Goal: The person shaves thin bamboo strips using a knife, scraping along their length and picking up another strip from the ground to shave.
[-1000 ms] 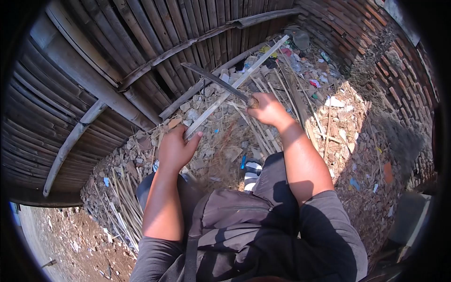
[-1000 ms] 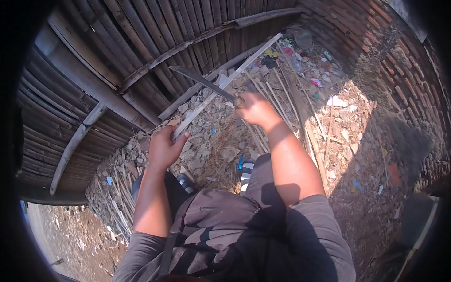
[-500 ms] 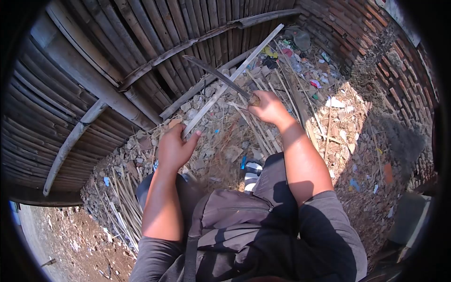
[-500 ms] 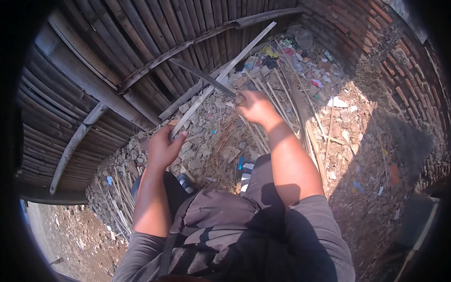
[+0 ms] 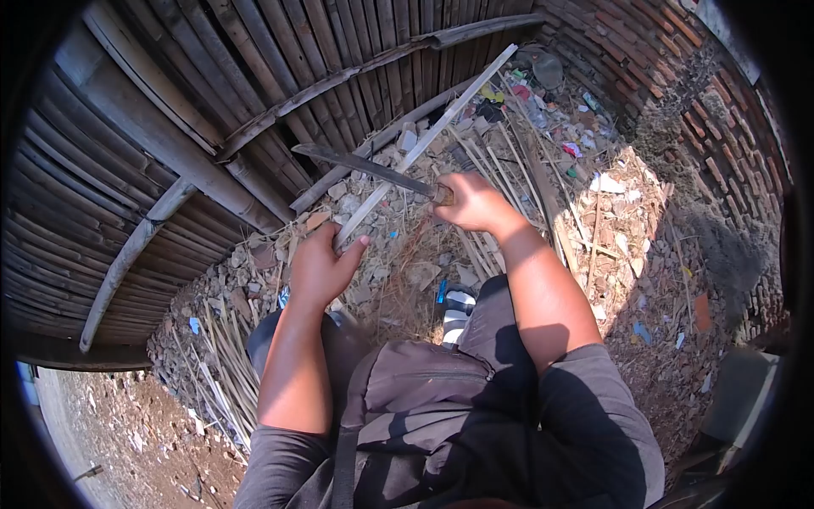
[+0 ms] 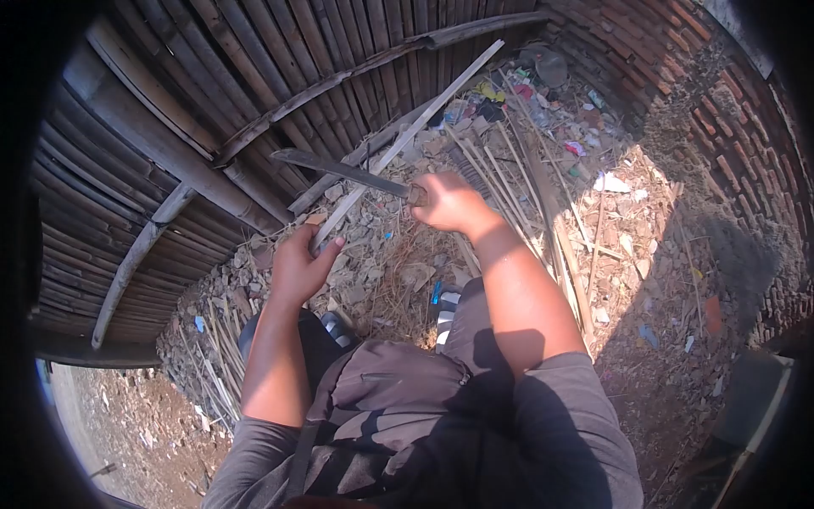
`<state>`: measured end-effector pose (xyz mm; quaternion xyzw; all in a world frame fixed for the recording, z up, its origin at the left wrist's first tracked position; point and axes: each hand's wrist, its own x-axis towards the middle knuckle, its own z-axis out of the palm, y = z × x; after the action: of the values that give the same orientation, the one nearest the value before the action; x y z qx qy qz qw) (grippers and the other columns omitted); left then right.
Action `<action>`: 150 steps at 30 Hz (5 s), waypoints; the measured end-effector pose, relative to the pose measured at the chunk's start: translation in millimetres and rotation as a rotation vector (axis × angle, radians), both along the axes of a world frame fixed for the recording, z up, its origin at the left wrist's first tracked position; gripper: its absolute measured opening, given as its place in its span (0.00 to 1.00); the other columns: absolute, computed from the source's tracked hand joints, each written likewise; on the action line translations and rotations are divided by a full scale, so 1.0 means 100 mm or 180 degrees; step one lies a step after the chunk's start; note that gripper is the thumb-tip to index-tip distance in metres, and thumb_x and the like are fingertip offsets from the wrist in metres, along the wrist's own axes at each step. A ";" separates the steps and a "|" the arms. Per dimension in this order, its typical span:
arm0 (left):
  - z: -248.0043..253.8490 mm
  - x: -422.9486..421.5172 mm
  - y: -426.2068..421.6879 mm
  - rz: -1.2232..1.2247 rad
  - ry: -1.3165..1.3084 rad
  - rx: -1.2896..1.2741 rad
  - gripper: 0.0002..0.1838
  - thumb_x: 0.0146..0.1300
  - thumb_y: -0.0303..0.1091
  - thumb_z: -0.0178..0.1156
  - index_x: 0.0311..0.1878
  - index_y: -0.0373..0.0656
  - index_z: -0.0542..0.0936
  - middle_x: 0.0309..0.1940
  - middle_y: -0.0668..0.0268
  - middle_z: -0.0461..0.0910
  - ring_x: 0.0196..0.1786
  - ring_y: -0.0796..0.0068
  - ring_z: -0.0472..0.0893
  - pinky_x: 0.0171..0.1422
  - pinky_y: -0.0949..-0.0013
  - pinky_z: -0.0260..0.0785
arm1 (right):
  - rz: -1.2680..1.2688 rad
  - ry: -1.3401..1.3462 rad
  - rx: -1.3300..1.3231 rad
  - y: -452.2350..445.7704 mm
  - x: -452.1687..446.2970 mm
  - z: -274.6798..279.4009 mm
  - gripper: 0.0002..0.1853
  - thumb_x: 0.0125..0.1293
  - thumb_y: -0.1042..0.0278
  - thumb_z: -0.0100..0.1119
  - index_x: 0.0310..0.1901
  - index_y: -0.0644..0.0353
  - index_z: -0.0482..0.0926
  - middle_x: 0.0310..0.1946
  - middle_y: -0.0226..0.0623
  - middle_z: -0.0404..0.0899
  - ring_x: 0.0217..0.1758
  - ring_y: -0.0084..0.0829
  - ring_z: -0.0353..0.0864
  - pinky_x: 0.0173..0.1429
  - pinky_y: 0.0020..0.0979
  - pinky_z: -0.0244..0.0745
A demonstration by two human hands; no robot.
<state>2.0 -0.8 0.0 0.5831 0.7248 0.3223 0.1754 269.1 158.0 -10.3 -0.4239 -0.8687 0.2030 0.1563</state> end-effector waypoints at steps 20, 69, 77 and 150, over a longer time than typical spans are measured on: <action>-0.03 0.00 0.03 -0.0024 0.0000 -0.0143 0.29 0.64 0.57 0.71 0.47 0.35 0.85 0.26 0.51 0.85 0.33 0.48 0.87 0.40 0.51 0.77 | -0.0486 0.0074 -0.0510 0.19 0.17 -0.18 0.33 0.60 0.51 0.73 0.62 0.65 0.82 0.60 0.57 0.83 0.63 0.57 0.82 0.69 0.47 0.78; -0.07 -0.01 0.03 -0.0039 -0.0191 -0.0255 0.28 0.64 0.56 0.72 0.46 0.35 0.84 0.26 0.53 0.84 0.32 0.53 0.87 0.41 0.54 0.77 | 0.0110 -0.0335 -0.0263 -0.17 -0.13 0.10 0.23 0.59 0.54 0.72 0.55 0.51 0.85 0.47 0.50 0.88 0.54 0.53 0.87 0.60 0.49 0.83; -0.03 0.00 0.03 -0.0085 -0.0199 -0.0246 0.28 0.64 0.56 0.72 0.46 0.35 0.84 0.27 0.53 0.85 0.33 0.51 0.87 0.41 0.54 0.77 | -0.0012 0.0082 -0.0014 -0.19 -0.02 0.13 0.17 0.57 0.56 0.71 0.46 0.54 0.86 0.40 0.48 0.88 0.49 0.53 0.88 0.55 0.50 0.82; -0.04 -0.11 0.01 -0.0248 0.0410 -0.0718 0.33 0.64 0.62 0.69 0.47 0.35 0.85 0.30 0.50 0.86 0.40 0.46 0.88 0.47 0.49 0.78 | 0.0269 -0.1032 -0.0843 -0.11 -0.16 0.14 0.33 0.61 0.53 0.73 0.67 0.55 0.81 0.56 0.53 0.87 0.62 0.52 0.85 0.67 0.46 0.80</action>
<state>-8.6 0.0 -3.6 0.6068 0.7430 0.1936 0.2054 253.6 146.6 4.2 -0.4310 -0.8652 0.2509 -0.0512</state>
